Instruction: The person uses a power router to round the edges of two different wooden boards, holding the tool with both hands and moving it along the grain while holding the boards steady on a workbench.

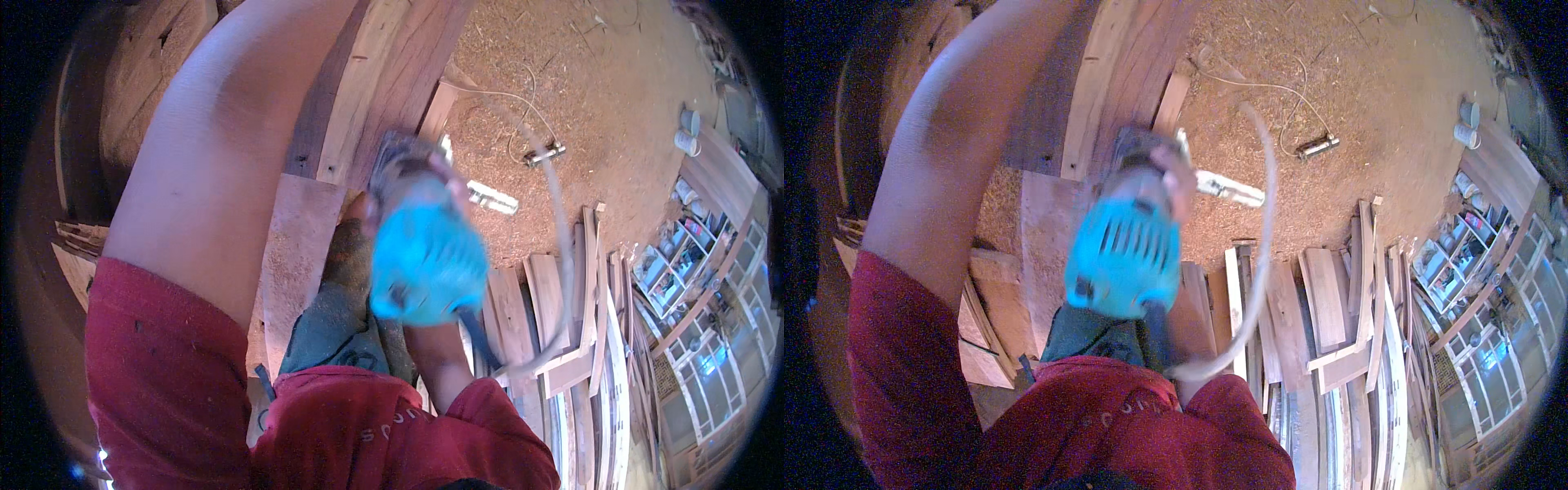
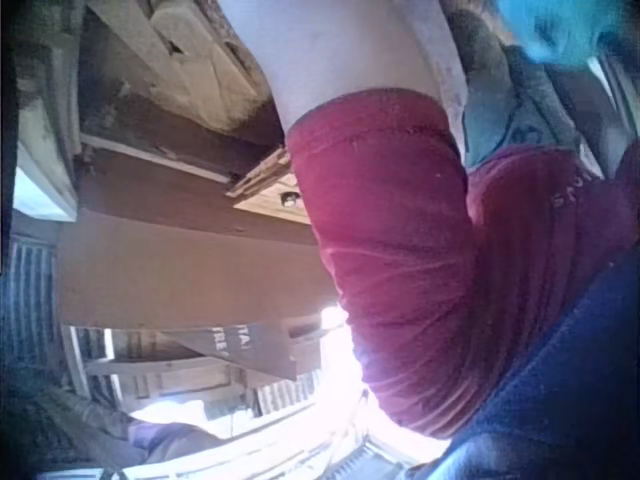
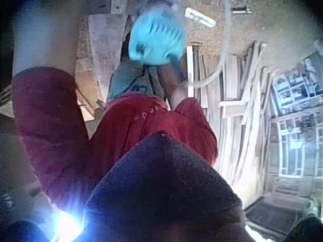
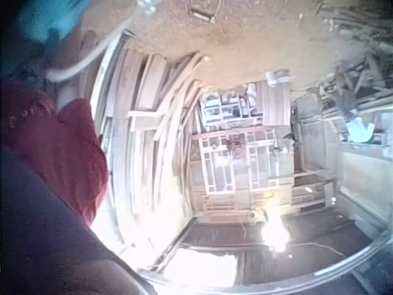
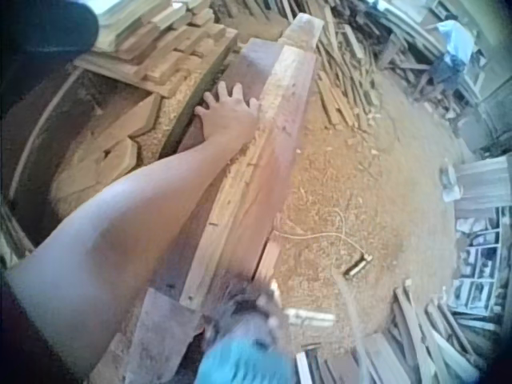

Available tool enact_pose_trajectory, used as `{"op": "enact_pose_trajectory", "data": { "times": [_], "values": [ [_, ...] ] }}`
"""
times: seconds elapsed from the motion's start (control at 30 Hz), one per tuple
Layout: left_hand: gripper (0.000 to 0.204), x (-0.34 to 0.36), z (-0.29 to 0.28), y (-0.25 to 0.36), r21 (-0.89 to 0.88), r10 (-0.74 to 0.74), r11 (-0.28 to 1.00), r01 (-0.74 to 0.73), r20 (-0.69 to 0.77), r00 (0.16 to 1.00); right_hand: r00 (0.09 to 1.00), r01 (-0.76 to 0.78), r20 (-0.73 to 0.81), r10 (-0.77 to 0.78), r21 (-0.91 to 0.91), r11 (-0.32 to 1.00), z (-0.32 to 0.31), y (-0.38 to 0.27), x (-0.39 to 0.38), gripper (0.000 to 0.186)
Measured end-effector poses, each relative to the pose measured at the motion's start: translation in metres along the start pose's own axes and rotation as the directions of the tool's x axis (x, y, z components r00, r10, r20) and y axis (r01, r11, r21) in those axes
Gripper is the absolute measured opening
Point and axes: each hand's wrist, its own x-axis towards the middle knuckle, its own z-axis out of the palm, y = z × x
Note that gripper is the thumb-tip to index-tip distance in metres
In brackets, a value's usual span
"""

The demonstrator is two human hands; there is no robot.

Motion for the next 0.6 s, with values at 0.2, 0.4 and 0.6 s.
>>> {"op": "enact_pose_trajectory", "data": {
  "times": [0.2, 0.4, 0.6],
  "values": [
    [0.060, 0.002, 0.008, 0.004, -0.009, 0.001, 1.000, -0.001, -0.022, 1.000, 0.951, 0.308, -0.023, -0.307, 0.084, 0.948, -0.022, 0.002, -0.055, 0.058],
    [0.061, 0.003, 0.015, -0.018, 0.005, -0.036, 0.999, 0.036, -0.030, 0.999, 0.980, 0.143, -0.144, -0.136, 0.041, 0.989, 0.007, -0.007, -0.032, 0.054],
    [0.061, 0.007, 0.015, -0.002, -0.021, -0.050, 0.999, 0.050, -0.025, 0.998, 0.983, 0.054, -0.178, -0.056, -0.018, 0.998, 0.020, 0.016, 0.024, 0.059]
  ]
}}
